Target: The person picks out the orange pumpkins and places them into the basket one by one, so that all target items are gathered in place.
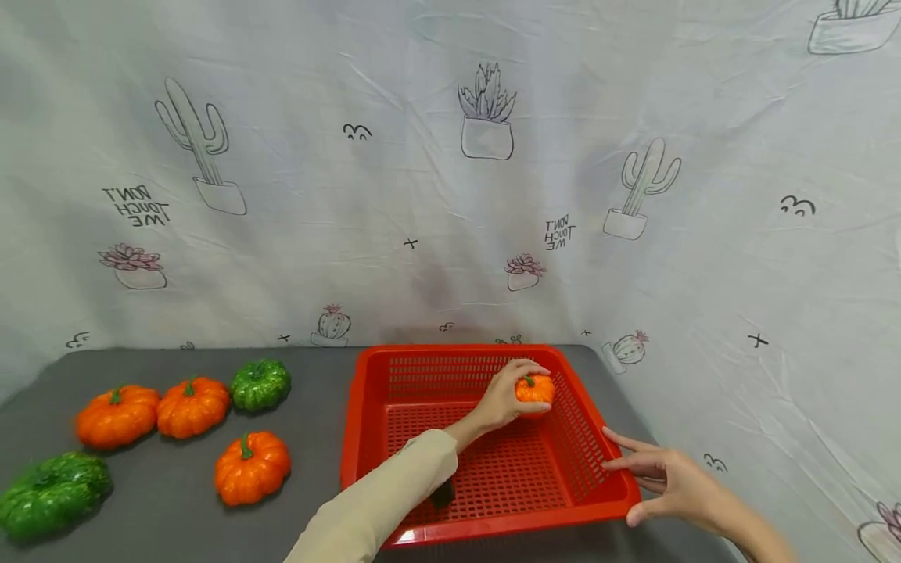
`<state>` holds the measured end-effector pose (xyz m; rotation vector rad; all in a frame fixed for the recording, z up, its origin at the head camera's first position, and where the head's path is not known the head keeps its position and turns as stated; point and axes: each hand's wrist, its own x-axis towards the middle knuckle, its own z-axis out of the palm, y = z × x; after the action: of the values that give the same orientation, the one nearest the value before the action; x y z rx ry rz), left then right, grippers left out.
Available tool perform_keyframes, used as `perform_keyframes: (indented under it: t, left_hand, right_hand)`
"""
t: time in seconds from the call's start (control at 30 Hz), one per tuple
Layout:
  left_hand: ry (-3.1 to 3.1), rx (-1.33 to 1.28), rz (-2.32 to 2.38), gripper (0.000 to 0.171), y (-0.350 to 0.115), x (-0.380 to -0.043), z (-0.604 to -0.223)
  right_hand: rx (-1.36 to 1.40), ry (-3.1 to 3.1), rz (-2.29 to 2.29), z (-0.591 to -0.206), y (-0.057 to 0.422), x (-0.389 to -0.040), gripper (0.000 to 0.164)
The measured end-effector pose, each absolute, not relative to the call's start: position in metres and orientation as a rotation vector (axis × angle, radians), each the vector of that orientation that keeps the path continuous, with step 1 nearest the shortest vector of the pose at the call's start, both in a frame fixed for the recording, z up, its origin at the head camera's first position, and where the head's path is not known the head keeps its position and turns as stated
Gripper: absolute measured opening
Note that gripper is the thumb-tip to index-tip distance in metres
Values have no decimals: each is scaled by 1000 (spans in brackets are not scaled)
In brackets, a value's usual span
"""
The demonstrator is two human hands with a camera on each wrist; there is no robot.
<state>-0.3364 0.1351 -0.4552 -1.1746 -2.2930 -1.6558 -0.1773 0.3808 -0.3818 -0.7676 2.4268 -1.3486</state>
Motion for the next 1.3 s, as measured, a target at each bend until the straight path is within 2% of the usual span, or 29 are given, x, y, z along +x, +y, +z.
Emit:
perform_keyframes:
  t: [0.27,0.5,0.67,0.93,1.3]
  left_hand:
    - [-2252,-1125,-1671,46,137,-331,-465]
    - [-2231,-1232,-1543,45,136,-323,-472]
    - [-2230,-1130,-1589,44,136,-321,-474]
    - [-2247,-1139,-1485,44,140,-326,-474]
    - [-2251,-1164,-1488,44,139,-337,-480]
  right_hand:
    - [-822,2499,-1316,-382,376,-176,50]
    - [-784,2504,-1288,-379,382,-171,50]
    - [-793,2558,-1245,-375,379,-175,51]
    - [-837,2528,-1258,-372,381,-174,50]
    - [-709,2506,-1284,-376,378,-175,52]
